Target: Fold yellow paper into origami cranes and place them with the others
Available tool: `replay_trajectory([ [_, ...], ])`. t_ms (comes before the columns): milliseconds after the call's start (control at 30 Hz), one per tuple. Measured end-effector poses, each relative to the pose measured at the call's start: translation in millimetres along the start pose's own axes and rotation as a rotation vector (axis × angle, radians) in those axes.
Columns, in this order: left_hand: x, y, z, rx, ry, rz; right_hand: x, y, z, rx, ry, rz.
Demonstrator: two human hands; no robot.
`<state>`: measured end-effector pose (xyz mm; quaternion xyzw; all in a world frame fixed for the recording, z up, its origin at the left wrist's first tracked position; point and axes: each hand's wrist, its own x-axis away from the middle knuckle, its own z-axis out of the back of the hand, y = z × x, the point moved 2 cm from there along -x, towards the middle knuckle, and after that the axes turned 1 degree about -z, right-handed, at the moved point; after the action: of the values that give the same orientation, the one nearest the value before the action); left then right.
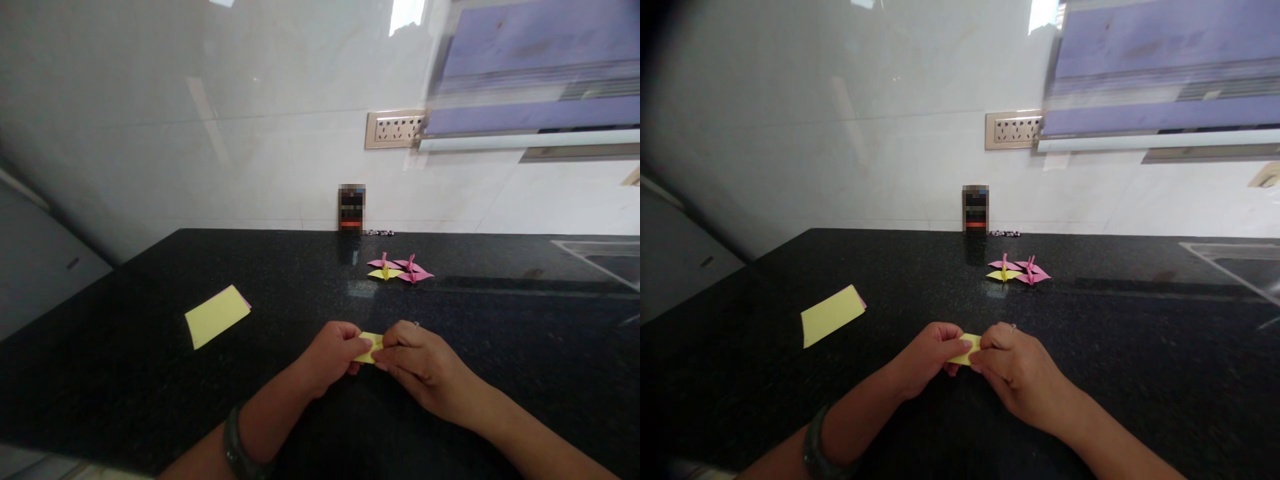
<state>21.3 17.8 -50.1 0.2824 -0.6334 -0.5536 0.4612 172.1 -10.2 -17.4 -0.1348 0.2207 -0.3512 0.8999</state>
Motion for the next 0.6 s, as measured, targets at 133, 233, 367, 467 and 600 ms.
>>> replay_trajectory([
  [133, 0.2, 1.0, -0.5, -0.029, 0.013, -0.009, -0.1, -0.5, 0.2, -0.001, 0.01, 0.009],
  [233, -0.3, 0.4, -0.4, -0.047, 0.021, -0.01, -0.1, 0.6, -0.9, 0.014, 0.014, 0.014],
  [367, 0.1, 1.7, -0.2, -0.048, 0.029, -0.002, -1.0, 1.9, -3.0, 0.041, 0.002, -0.002],
  [467, 1.2, 3.6, -1.1, -0.029, 0.017, 0.017, -1.5, 2.4, -4.5, 0.065, -0.015, -0.027],
  [600, 2.4, 5.0, -4.3, 0.002, -0.014, 0.049, -1.1, 4.0, -7.9, 0.103, -0.046, -0.078],
])
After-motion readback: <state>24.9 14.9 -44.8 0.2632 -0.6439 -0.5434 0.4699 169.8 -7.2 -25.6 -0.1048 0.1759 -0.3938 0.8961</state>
